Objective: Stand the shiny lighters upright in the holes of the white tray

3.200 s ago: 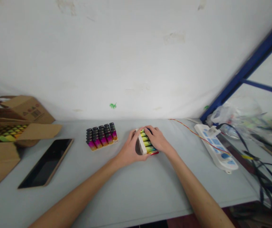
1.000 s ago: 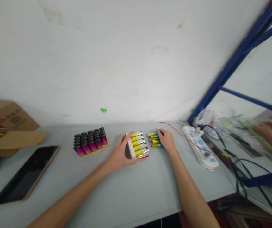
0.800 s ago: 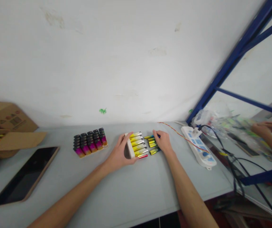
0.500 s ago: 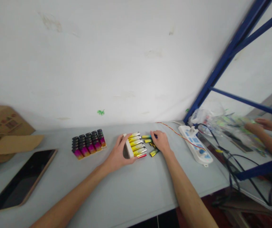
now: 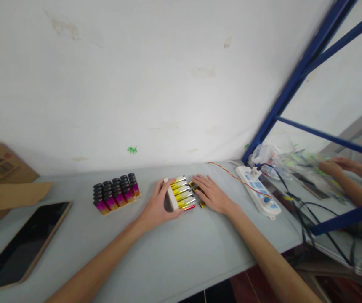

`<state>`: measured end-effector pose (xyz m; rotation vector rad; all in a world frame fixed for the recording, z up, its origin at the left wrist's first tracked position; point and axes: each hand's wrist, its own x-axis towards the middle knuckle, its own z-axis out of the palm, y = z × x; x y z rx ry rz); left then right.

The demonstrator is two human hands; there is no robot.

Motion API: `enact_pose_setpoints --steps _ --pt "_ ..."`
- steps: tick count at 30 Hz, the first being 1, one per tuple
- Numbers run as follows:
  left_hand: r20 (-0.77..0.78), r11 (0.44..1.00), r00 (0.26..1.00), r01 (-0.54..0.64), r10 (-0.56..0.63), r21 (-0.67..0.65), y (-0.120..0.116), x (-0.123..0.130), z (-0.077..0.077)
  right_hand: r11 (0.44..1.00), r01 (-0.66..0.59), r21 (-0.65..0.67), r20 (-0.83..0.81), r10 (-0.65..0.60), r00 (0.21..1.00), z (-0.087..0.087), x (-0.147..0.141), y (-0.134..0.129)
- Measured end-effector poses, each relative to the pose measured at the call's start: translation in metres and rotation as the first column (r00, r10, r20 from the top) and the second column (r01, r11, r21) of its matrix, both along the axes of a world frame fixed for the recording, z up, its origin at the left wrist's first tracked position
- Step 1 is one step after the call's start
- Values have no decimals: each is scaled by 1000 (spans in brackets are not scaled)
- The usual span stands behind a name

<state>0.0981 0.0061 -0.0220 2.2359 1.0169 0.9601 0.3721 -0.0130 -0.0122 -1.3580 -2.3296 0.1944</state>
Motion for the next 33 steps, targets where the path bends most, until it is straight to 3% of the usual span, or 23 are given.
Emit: enact_pose_setpoints --steps 7,16,20,24,28,33 --pt "40 1000 999 5 -6 9 2 0 -2 981 165 102 22 -168 986 -14 -4 38" --pt "25 1000 1000 -4 5 -29 0 0 1 982 152 114 -41 -148 988 -16 -1 45" --pt "38 999 999 7 -5 -33 2 -1 -2 942 264 208 -230 -215 949 -5 -23 38" --pt "41 1000 999 6 -5 -19 4 0 -5 941 304 151 -342 -238 909 6 -61 35" --pt "37 999 999 -2 3 -37 3 0 -5 947 315 64 -130 -305 943 4 -89 34" --pt "54 999 999 3 0 -43 2 -1 -4 975 222 27 17 -223 975 1 -93 30"
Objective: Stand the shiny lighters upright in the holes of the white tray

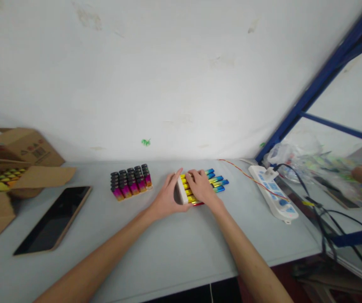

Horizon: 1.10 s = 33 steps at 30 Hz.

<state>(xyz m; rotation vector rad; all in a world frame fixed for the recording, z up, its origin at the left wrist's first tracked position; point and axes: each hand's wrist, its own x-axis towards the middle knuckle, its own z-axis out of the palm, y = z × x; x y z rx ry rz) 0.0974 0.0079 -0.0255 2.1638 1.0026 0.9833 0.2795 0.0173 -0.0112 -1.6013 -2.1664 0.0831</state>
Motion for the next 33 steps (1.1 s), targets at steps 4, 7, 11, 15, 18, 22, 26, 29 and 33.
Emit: enact_pose_setpoints --steps 4,7,11,15,18,22,26,29,33 --pt "-3 1000 1000 -8 8 -6 -1 0 1 999 -2 -39 10 2 1000 3 4 -1" --pt "-5 1000 1000 -6 6 -8 -1 1 2 997 18 -69 -22 -19 1000 5 6 0" --pt "-8 1000 1000 0 0 0 -1 0 3 993 44 -109 -98 -55 994 7 9 1" --pt "-22 1000 1000 3 -3 -11 0 -1 4 987 80 -137 -201 -107 974 11 14 2" --pt "-23 1000 1000 7 -7 -18 0 -2 4 987 73 -140 -273 -110 956 12 18 2" --pt "-9 1000 1000 11 -11 -14 1 -2 4 987 89 -133 -341 -130 931 10 23 4" --pt "-11 1000 1000 12 -12 -25 0 0 7 985 105 -136 -371 -149 917 8 28 5" --pt "-12 1000 1000 11 -11 -25 0 0 9 985 109 -136 -375 -153 914 8 29 5" --pt "-8 1000 1000 13 -13 -6 0 0 8 984 138 -112 -383 -171 908 9 34 5"
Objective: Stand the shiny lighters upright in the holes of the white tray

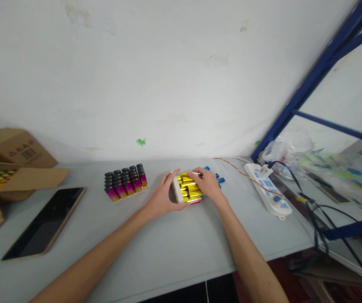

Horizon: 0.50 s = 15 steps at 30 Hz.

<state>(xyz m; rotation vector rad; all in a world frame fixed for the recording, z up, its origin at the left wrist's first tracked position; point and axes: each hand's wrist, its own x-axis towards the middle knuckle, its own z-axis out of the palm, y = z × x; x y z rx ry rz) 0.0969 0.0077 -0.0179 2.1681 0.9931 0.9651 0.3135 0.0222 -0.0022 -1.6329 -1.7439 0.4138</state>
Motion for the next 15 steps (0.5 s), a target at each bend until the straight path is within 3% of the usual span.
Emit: enact_pose_setpoints --steps 9,15 --pt "-12 999 1000 -2 3 35 0 0 1 971 212 110 3 -213 977 9 54 -2" --pt "-27 1000 1000 -5 6 18 0 -1 0 969 201 141 82 -213 974 5 83 -4"
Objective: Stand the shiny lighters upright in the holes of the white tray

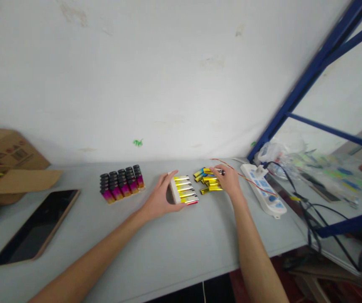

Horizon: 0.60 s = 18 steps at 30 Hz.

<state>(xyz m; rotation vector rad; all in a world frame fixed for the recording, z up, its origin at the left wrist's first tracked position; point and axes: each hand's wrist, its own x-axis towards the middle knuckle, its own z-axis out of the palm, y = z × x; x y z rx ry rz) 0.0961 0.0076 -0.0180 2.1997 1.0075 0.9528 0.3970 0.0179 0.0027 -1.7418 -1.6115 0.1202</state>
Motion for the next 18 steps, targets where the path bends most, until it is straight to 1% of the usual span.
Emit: enact_pose_setpoints --steps 7,13,18 --pt "-5 1000 1000 -4 4 -3 1 0 -1 997 -76 -19 66 77 995 -6 -3 6" --pt "-2 1000 1000 -2 2 4 1 0 -2 997 -74 -28 119 76 990 -8 -3 12" --pt "2 1000 1000 -1 1 17 1 0 -1 996 -82 -24 188 86 978 -7 -6 26"
